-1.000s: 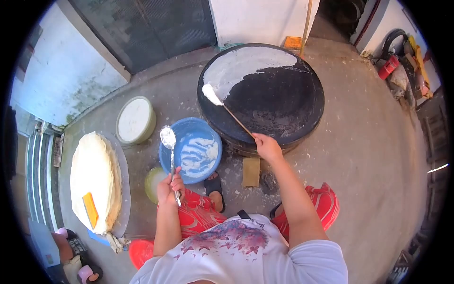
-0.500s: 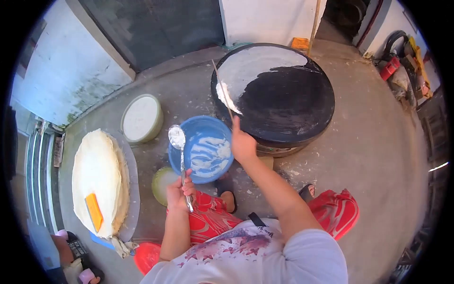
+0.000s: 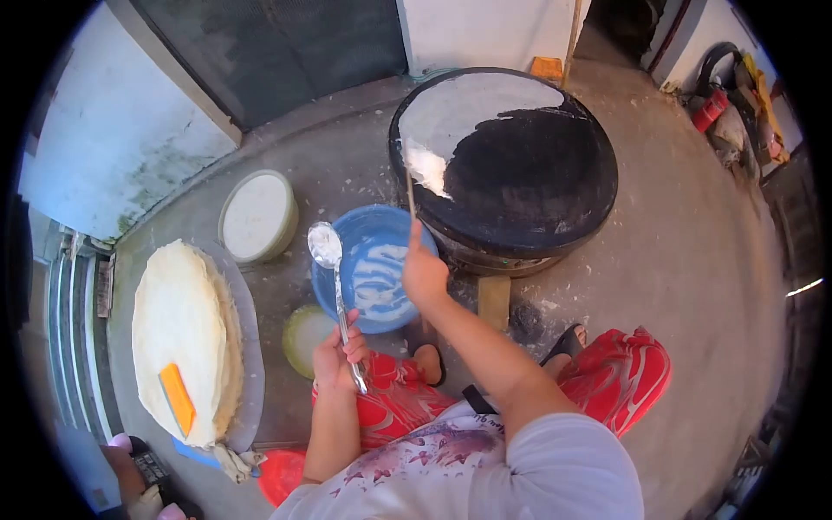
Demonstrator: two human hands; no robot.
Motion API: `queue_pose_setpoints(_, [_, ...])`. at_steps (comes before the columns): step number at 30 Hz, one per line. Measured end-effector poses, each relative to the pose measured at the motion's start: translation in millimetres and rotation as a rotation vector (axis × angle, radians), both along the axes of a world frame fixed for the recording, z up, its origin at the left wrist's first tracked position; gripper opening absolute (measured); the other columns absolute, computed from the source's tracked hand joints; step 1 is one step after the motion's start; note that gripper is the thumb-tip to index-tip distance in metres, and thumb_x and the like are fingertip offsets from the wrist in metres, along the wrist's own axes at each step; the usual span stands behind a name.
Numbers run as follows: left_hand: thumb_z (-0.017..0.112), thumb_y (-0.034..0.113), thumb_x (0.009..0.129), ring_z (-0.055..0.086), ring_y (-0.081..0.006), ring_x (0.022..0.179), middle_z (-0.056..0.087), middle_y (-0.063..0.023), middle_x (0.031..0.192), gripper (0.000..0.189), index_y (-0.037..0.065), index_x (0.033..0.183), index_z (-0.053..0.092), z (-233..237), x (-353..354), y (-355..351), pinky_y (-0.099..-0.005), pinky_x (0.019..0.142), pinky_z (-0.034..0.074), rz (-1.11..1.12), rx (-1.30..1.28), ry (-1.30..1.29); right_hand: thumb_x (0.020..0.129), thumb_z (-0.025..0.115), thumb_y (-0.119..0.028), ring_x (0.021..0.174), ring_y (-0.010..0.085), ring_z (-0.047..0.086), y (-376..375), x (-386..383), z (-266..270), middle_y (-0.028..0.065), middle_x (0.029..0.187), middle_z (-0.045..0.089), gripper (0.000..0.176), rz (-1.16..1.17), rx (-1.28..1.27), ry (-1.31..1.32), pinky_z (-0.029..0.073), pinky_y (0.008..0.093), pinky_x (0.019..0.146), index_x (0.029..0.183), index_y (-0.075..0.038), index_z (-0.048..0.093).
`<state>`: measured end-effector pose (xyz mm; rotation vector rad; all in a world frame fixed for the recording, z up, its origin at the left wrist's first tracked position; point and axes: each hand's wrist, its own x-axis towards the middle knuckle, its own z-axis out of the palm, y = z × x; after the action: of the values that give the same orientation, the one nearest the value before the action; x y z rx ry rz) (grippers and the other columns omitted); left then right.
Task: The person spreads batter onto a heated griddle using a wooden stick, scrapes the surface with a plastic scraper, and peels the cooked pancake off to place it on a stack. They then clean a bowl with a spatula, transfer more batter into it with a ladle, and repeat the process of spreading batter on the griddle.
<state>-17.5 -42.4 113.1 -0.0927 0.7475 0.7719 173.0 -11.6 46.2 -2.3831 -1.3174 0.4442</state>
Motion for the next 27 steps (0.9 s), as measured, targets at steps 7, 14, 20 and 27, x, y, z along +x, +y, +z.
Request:
queue_pose_setpoints(7, [0.034, 0.020, 0.090, 0.038, -0.0130, 0.052, 0.045, -0.0086, 0.072, 0.033, -0.004, 0.111, 0.044, -5.8, -4.2, 1.1, -0.0236, 0.042, 0.033, -0.002, -0.015, -0.080, 0.081, 0.042, -0.011, 0.076, 0.0344, 0.059, -24.6, 12.3, 18.5, 0.0235, 0.091, 0.057, 0.069, -0.140, -0.106, 0.191, 0.047, 0.0439, 0.066, 0.136, -0.002, 0.001])
queue_pose_setpoints(14, [0.033, 0.019, 0.091, 0.038, -0.0133, 0.052, 0.045, -0.0083, 0.072, 0.032, -0.004, 0.110, 0.044, -6.8, -4.6, 0.1, -0.0239, 0.042, 0.033, -0.023, 0.038, -0.031, 0.081, 0.040, -0.017, 0.073, 0.0369, 0.059, -3.6, 2.6, -27.8, 0.0237, 0.084, 0.058, 0.069, -0.147, 0.042, 0.062, 0.045, 0.0435, 0.065, 0.137, -0.010, 0.000])
queue_pose_setpoints(20, [0.033, 0.019, 0.090, 0.038, -0.0132, 0.052, 0.045, -0.0082, 0.073, 0.032, -0.004, 0.110, 0.045, -8.9, -4.1, 1.9, -0.0236, 0.043, 0.033, -0.016, -0.003, -0.077, 0.082, 0.036, -0.011, 0.076, 0.0353, 0.059, -68.8, -2.4, 20.1, 0.0234, 0.094, 0.057, 0.067, -0.198, -0.078, 0.231, 0.046, 0.0420, 0.067, 0.137, -0.009, -0.002])
queue_pose_setpoints(27, [0.034, 0.018, 0.091, 0.038, -0.0096, 0.050, 0.044, -0.0043, 0.070, 0.030, -0.002, 0.108, 0.047, 2.3, 2.0, -2.1, -0.0209, 0.040, 0.033, -0.056, 0.045, 0.081, 0.081, 0.039, -0.015, 0.071, 0.0351, 0.059, -54.7, 22.6, -16.2, 0.0221, 0.082, 0.058, 0.070, -0.215, -0.029, 0.075, 0.046, 0.0422, 0.060, 0.137, -0.009, -0.002])
